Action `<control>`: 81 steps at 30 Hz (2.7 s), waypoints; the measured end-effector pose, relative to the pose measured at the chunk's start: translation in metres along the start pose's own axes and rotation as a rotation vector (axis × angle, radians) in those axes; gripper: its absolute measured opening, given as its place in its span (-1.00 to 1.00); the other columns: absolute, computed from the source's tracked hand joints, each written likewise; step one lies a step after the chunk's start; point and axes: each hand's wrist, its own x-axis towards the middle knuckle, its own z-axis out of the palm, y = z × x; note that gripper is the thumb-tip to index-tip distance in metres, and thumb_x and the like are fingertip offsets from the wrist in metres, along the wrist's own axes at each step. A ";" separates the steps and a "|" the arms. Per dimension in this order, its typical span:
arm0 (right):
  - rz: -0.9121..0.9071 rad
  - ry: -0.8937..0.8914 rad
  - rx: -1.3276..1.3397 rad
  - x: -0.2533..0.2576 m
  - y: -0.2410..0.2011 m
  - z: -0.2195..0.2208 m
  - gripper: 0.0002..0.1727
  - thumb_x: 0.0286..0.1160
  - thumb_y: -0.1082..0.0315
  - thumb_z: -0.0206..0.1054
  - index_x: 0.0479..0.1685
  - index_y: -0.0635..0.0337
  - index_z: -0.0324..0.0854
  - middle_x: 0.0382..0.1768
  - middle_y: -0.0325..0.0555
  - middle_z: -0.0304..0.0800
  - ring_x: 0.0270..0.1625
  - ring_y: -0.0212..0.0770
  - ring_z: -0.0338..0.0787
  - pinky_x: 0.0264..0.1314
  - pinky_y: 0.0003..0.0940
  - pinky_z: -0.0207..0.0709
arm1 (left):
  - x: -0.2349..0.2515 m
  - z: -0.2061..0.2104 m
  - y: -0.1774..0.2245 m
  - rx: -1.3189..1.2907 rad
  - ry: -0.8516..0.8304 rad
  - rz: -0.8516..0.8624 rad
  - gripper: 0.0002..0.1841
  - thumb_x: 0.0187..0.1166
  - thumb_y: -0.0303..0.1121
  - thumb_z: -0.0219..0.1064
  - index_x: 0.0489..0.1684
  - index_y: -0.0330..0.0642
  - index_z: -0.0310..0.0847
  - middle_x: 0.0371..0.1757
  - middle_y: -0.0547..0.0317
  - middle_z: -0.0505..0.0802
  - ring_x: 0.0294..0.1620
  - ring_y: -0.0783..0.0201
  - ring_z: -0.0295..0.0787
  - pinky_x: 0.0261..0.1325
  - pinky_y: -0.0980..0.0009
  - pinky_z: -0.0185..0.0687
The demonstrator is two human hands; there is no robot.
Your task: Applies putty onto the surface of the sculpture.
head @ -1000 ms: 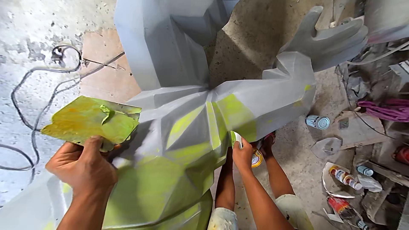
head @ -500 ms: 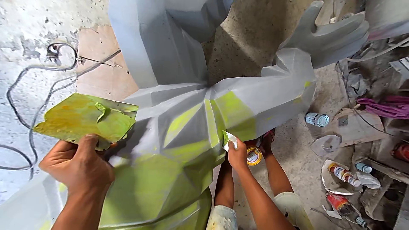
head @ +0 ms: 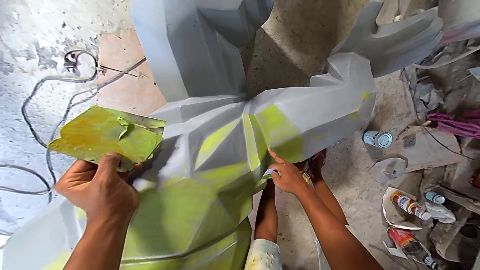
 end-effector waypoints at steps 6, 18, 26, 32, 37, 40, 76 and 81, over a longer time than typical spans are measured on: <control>0.043 -0.061 0.074 -0.004 0.001 0.014 -0.67 0.56 0.31 0.16 0.04 -0.07 0.88 0.92 -0.56 -0.15 0.41 -0.23 0.72 0.31 0.06 0.67 | 0.000 0.000 0.000 -0.008 -0.006 -0.001 -0.94 0.63 -0.40 0.26 -0.18 0.05 0.58 -0.28 0.47 0.79 -0.23 0.41 0.80 -0.05 0.32 0.81; 0.127 0.047 0.708 -0.019 0.009 0.046 -0.67 0.51 0.46 0.17 0.07 0.15 0.84 0.76 -0.31 0.36 0.64 -0.36 0.51 0.63 -0.19 0.48 | -0.001 0.005 0.007 -0.007 -0.001 0.050 -0.88 0.60 -0.45 0.25 -0.26 0.06 0.61 -0.38 0.51 0.80 -0.35 0.47 0.79 -0.21 0.42 0.79; 0.204 0.383 1.013 -0.032 -0.050 0.023 -0.77 0.70 0.44 0.17 0.08 0.29 0.73 -0.16 -0.01 0.90 -0.10 -0.19 0.90 0.09 -0.17 0.80 | -0.002 0.008 0.012 -0.022 0.025 0.042 -0.87 0.61 -0.45 0.26 -0.27 0.07 0.62 -0.39 0.51 0.81 -0.38 0.46 0.80 -0.25 0.42 0.81; -0.090 0.335 0.659 -0.003 -0.107 -0.012 -0.72 0.71 0.29 0.16 0.09 0.11 0.78 0.00 -0.23 0.84 -0.04 -0.34 0.82 -0.01 -0.22 0.75 | -0.003 0.009 0.012 -0.056 0.044 0.040 -0.88 0.60 -0.46 0.27 -0.28 0.01 0.66 -0.42 0.47 0.82 -0.43 0.45 0.80 -0.31 0.42 0.81; -0.349 0.003 0.431 0.009 -0.127 -0.022 -0.66 0.57 0.35 0.15 0.12 0.11 0.82 0.52 -0.30 0.68 0.52 -0.40 0.64 0.55 -0.22 0.58 | -0.003 0.010 0.012 -0.100 0.059 0.036 -0.87 0.60 -0.47 0.26 -0.33 -0.01 0.64 -0.46 0.44 0.80 -0.43 0.44 0.79 -0.29 0.41 0.80; -0.425 -0.166 0.143 0.006 -0.134 -0.018 -0.68 0.55 0.24 0.14 -0.15 -0.02 0.87 0.64 -0.56 0.52 0.51 -0.50 0.63 0.47 -0.20 0.60 | -0.004 0.008 0.012 -0.119 0.062 0.018 -0.89 0.61 -0.46 0.28 -0.31 -0.03 0.66 -0.43 0.40 0.82 -0.41 0.40 0.82 -0.26 0.37 0.83; -0.717 0.085 -0.351 0.072 -0.246 -0.048 -0.54 0.59 0.38 0.24 0.44 -0.16 0.73 0.20 -0.14 0.72 0.07 -0.20 0.79 -0.01 -0.15 0.76 | 0.037 -0.032 0.015 -0.600 0.379 -0.255 -0.88 0.68 -0.46 0.22 -0.27 -0.21 0.62 -0.34 0.15 0.86 -0.32 0.25 0.88 -0.15 0.27 0.88; -0.547 0.088 -0.313 0.039 -0.274 -0.020 -0.58 0.55 0.36 0.26 0.33 -0.20 0.79 0.05 -0.20 0.73 0.07 -0.19 0.75 0.01 -0.12 0.71 | 0.037 -0.029 -0.008 -0.489 0.341 -0.209 -0.88 0.65 -0.46 0.27 -0.27 -0.27 0.69 -0.35 0.12 0.88 -0.33 0.23 0.90 -0.16 0.22 0.91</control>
